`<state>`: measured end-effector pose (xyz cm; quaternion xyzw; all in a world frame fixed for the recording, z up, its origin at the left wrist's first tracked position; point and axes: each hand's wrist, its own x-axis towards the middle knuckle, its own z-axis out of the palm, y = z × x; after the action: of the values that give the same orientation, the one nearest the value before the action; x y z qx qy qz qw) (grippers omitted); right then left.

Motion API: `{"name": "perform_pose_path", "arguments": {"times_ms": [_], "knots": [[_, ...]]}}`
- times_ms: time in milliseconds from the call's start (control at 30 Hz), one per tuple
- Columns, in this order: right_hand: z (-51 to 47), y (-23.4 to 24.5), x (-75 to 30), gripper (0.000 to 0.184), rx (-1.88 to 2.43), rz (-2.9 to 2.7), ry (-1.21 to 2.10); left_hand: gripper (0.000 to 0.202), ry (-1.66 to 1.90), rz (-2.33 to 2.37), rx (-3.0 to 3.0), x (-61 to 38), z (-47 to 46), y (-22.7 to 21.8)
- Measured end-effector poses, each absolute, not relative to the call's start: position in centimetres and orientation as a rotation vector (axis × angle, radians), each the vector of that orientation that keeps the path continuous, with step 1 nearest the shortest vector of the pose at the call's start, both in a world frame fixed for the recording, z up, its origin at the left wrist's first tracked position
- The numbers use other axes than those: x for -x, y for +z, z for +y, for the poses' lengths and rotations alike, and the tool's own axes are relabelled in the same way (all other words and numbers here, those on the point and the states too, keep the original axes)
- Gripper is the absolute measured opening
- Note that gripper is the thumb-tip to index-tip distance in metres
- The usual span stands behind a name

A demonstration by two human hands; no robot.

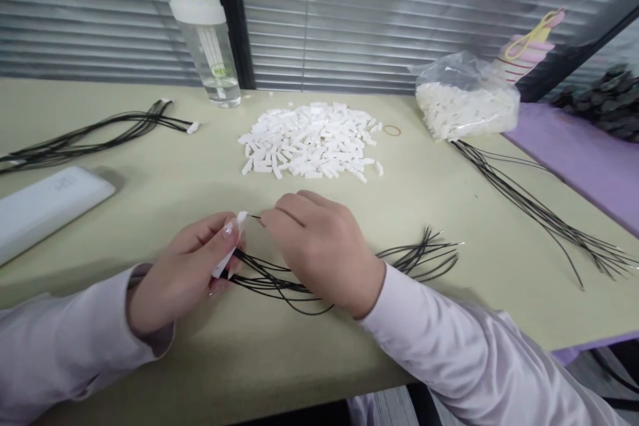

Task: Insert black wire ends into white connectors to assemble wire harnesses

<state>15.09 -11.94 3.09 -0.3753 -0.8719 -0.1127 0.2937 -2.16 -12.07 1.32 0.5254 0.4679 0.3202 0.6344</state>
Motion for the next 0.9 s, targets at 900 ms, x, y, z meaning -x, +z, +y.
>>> {"name": "perform_pose_path", "arguments": {"times_ms": [900], "knots": [[-9.8, 2.5, -15.8, 0.013, 0.521, -2.454, -0.486, 0.036, 0.506, 0.981, -1.144, 2.7, -11.1, 2.0]]}}
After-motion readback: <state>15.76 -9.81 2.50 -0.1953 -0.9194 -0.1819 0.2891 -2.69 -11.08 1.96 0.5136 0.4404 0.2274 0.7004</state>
